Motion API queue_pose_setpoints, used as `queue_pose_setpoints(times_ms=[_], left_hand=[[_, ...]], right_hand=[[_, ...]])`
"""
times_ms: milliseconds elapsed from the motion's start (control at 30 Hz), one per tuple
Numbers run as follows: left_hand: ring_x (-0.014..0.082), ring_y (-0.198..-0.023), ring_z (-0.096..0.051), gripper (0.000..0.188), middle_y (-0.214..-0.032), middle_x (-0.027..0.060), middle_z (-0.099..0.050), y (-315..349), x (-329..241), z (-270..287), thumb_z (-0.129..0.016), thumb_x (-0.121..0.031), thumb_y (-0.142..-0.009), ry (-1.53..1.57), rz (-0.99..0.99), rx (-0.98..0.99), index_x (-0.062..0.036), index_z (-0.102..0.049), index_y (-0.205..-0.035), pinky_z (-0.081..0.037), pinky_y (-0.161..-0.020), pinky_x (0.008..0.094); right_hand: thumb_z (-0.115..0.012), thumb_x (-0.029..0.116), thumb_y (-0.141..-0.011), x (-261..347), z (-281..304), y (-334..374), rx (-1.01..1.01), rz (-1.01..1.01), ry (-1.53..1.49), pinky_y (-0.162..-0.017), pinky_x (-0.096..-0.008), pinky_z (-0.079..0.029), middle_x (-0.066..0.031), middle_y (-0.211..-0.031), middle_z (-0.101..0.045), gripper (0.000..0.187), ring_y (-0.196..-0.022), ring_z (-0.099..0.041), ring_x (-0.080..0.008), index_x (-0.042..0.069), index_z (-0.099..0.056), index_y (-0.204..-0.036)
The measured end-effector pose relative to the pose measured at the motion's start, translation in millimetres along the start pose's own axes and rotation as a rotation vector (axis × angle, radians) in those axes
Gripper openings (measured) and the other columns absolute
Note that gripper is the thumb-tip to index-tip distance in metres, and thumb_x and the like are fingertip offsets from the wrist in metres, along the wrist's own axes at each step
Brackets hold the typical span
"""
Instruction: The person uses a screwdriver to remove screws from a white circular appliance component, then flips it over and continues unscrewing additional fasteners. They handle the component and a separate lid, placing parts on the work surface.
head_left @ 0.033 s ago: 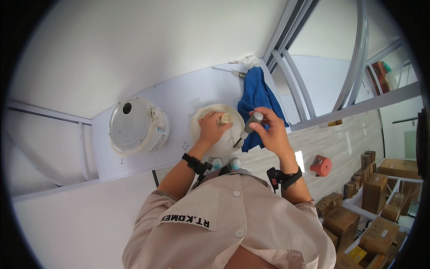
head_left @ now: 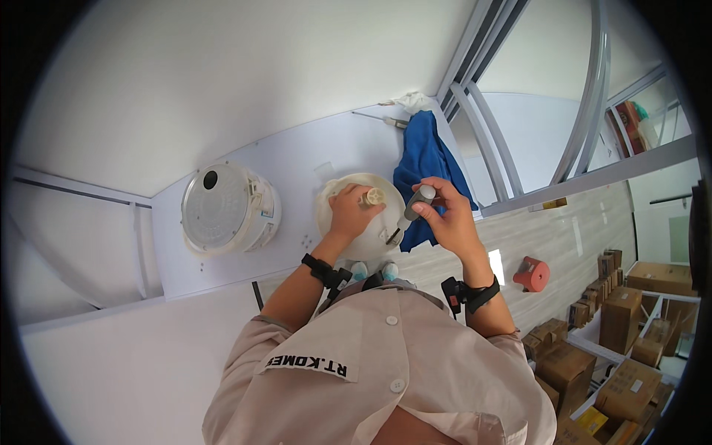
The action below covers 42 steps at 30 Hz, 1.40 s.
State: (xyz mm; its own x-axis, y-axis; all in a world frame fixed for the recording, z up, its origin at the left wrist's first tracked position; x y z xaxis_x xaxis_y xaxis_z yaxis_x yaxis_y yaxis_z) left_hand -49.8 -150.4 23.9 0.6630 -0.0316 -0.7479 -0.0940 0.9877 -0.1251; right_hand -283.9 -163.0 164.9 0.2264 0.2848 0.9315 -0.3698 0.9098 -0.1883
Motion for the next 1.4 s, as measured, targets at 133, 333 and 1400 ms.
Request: queue_pose_setpoints(times_ms=[133, 333, 1400], left_hand=[[0.0212, -0.096, -0.071, 0.052, -0.119, -0.0008, -0.076, -0.3, 1.4, -0.5, -0.094, -0.038, -0.080, -0.004, 0.003, -0.049, -0.0145, -0.077, -0.123, -0.042, -0.101, 0.0435], [0.0194, -0.095, -0.071, 0.051, -0.115, -0.0007, -0.077, -1.5, -0.1, -2.3, -0.091, -0.038, -0.085, 0.008, 0.032, -0.044, -0.0158, -0.073, -0.127, -0.040, -0.104, 0.0461], [0.0379, -0.123, -0.066, 0.045, -0.135, 0.0141, -0.074, 12.0, -27.3, 18.5, -0.091, -0.035, -0.081, -0.165, -0.185, 0.134, -0.0075, -0.076, -0.113, -0.051, -0.110, 0.0476]], right_hand=[[-0.085, 0.011, -0.098, -1.7, 4.5, -1.0, -0.017, -0.012, -0.011, -0.095, -0.0355, -0.061, -0.0142, -0.126, -0.079, 0.047, -0.109, -0.077, -0.0221, 0.002, -0.063, -0.139], [-0.085, 0.012, -0.098, -4.5, 10.7, 0.6, -0.026, -0.018, -0.022, -0.095, -0.0353, -0.061, -0.0143, -0.126, -0.078, 0.047, -0.109, -0.077, -0.0218, 0.002, -0.063, -0.139], [-0.080, 0.009, -0.102, -4.5, 20.5, -3.0, -0.086, 0.100, -0.104, -0.100, -0.0369, -0.060, -0.0157, -0.129, -0.076, 0.040, -0.113, -0.074, -0.0214, 0.002, -0.064, -0.139]])
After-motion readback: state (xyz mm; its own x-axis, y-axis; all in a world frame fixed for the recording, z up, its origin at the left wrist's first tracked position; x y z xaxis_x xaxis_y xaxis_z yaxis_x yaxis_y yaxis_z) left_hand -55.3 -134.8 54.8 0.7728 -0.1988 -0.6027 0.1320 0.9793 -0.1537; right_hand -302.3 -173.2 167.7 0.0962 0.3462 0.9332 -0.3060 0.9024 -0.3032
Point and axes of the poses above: each hand's wrist, its own y-axis away from the middle knuckle, its own z-axis out of the back of the hand, x = y × z, the point moved 5 cm from there along -y, towards the middle knuckle
